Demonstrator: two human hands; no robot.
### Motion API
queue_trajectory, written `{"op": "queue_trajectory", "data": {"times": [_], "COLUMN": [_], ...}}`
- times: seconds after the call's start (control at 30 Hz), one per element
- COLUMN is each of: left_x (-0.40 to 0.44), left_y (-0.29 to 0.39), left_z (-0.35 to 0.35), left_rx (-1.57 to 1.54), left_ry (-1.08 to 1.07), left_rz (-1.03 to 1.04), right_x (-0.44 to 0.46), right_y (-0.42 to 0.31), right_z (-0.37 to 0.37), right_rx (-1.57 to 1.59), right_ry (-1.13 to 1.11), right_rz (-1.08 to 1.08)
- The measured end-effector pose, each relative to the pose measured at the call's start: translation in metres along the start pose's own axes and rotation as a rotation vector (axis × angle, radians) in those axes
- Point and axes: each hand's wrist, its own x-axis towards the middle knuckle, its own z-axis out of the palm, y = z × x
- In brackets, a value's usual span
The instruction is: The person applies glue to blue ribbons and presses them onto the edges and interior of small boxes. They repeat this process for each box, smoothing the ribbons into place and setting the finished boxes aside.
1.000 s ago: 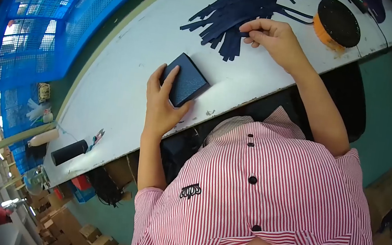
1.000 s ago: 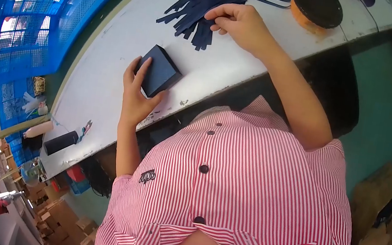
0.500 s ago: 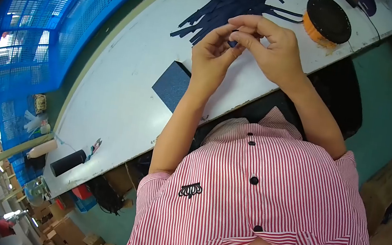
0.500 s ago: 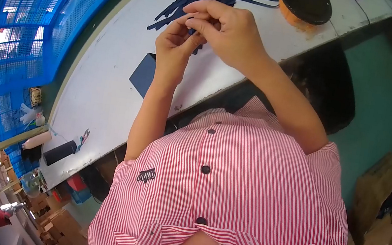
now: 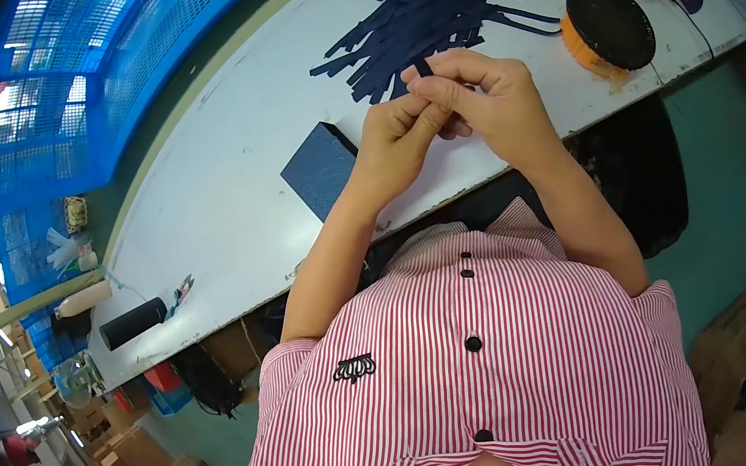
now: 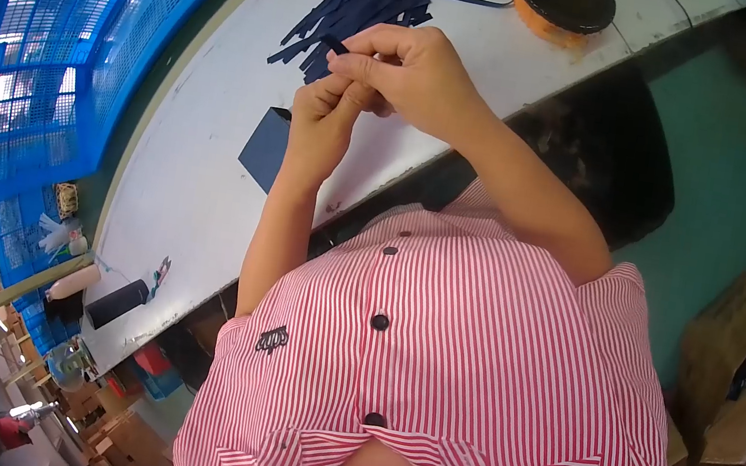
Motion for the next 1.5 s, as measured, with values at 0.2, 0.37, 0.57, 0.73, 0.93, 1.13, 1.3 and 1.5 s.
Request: {"op": "queue_trajectory", "data": {"times": [0.2, 0.37, 0.57, 0.73, 0.93, 1.13, 1.3, 1.5], "left_x": [0.0, -0.007, -0.035, -0.057, -0.084, -0.09, -0.089, -0.088], "left_y": [-0.014, -0.009, 0.014, 0.014, -0.005, -0.014, -0.014, -0.012], "left_z": [0.01, 0.01, 0.002, -0.037, -0.068, -0.069, -0.068, -0.063], "left_rx": [0.206, 0.664, 0.806, 0.866, 0.993, 1.068, 1.052, 1.03], "left_ry": [-0.045, -0.113, 0.056, 0.287, 0.455, 0.471, 0.407, 0.283], "left_rz": [0.026, 0.19, 0.312, 0.214, 0.116, 0.069, 0.071, -0.017], "right_x": [-0.008, -0.049, -0.086, -0.087, -0.07, -0.065, -0.061, -0.053], "right_y": [-0.031, -0.079, -0.062, -0.025, -0.021, 0.005, -0.012, -0.01], "right_z": [-0.016, -0.071, -0.112, -0.137, -0.15, -0.165, -0.168, -0.167], "right_rx": [0.327, 0.512, 0.097, -0.259, -0.354, -0.506, -0.688, -0.667], "right_ry": [0.103, 0.086, 0.416, 0.655, 0.727, 0.747, 0.781, 0.721], "right_rz": [-0.224, -0.253, 0.039, 0.187, 0.218, -0.011, 0.145, 0.093]}}
